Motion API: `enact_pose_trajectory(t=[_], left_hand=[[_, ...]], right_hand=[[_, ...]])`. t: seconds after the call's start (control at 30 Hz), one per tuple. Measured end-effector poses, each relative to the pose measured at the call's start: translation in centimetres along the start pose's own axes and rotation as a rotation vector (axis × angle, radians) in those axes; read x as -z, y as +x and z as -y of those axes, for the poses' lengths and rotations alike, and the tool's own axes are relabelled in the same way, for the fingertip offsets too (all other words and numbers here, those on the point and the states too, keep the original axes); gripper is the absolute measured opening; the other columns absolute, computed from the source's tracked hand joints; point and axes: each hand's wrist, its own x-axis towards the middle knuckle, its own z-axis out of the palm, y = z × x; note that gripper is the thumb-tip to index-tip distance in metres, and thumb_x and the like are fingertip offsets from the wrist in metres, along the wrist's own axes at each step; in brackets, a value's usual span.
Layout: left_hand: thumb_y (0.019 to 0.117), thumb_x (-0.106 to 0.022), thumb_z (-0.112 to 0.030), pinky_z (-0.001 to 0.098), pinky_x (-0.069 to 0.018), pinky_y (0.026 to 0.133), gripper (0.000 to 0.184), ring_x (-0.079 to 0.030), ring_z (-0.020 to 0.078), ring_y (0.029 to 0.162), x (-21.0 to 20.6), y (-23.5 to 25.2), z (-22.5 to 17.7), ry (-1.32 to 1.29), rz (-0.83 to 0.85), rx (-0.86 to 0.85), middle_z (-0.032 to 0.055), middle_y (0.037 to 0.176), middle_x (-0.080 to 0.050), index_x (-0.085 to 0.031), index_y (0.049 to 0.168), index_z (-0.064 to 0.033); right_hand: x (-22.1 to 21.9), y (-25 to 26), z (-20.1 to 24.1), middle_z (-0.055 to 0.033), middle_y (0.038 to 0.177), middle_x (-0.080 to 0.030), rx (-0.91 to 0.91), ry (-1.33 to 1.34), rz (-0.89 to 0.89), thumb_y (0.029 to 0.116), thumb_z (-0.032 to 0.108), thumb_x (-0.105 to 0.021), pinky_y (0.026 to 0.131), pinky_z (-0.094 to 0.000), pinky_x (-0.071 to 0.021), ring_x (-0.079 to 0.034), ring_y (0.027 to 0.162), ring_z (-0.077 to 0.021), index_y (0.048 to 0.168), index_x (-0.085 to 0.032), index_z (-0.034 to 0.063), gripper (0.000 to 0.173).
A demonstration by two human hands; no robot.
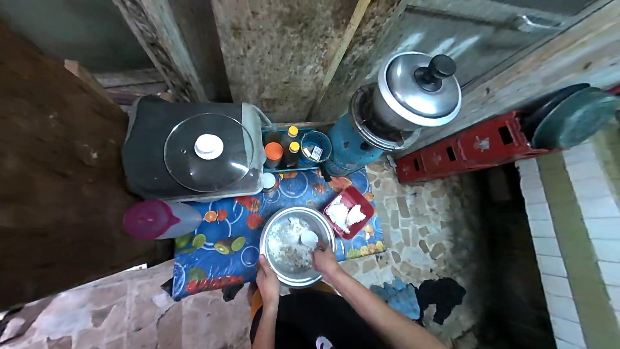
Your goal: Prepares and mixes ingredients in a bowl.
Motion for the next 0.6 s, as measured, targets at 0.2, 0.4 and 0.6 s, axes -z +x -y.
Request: enact_pose_trajectory(t=[0.2,0.4,0.6], left_hand=[[0.1110,-0.024,-0.050,0.0486,-0.0557,0.093,0.069,-0.072,0.0252,0.101,0.2,0.2,0.1,0.046,0.042,-0.012,0.0194,0.103,-0.073,-0.071,0.112,0.0015],[0.1110,-0.024,-0.049,0.0509,-0.0551,0.092,0.070,-0.072,0.0281,0.098,0.8,0.6,-0.1,0.073,0.045,0.012,0.0207,0.100,-0.073,-0.072,0.109,0.0027],[0.1109,-0.029,-0.049,0.0524,-0.0545,0.094,0.068,-0.072,0.0284,0.099,1.1,2.3,-1.6,0.137,0.084,-0.053,0.0204,0.100,-0.074,-0.073,0.107,0.0021]], right_hand=[[-2.1,2.3,2.9,-0.0206,0.117,-0.065,0.092,-0.266,0.119,0.1072,0.016,-0.044,0.074,-0.0452,-0.0547,-0.064,0.084,-0.0277,0.153,-0.043,0.0061,0.046],[0.5,0.5,1.1,-0.0202,0.103,-0.060,0.024,-0.154,0.008,0.1062,0.011,-0.045,0.066,-0.0436,-0.0502,-0.057,0.074,-0.0258,0.146,-0.045,-0.0011,0.041],[-1.6,2.0,4.6,-0.0235,0.133,-0.064,0.359,-0.771,0.285,0.1075,0.017,-0.043,0.108,-0.0525,-0.0482,-0.063,0.123,-0.0354,0.156,-0.042,0.0055,0.050]])
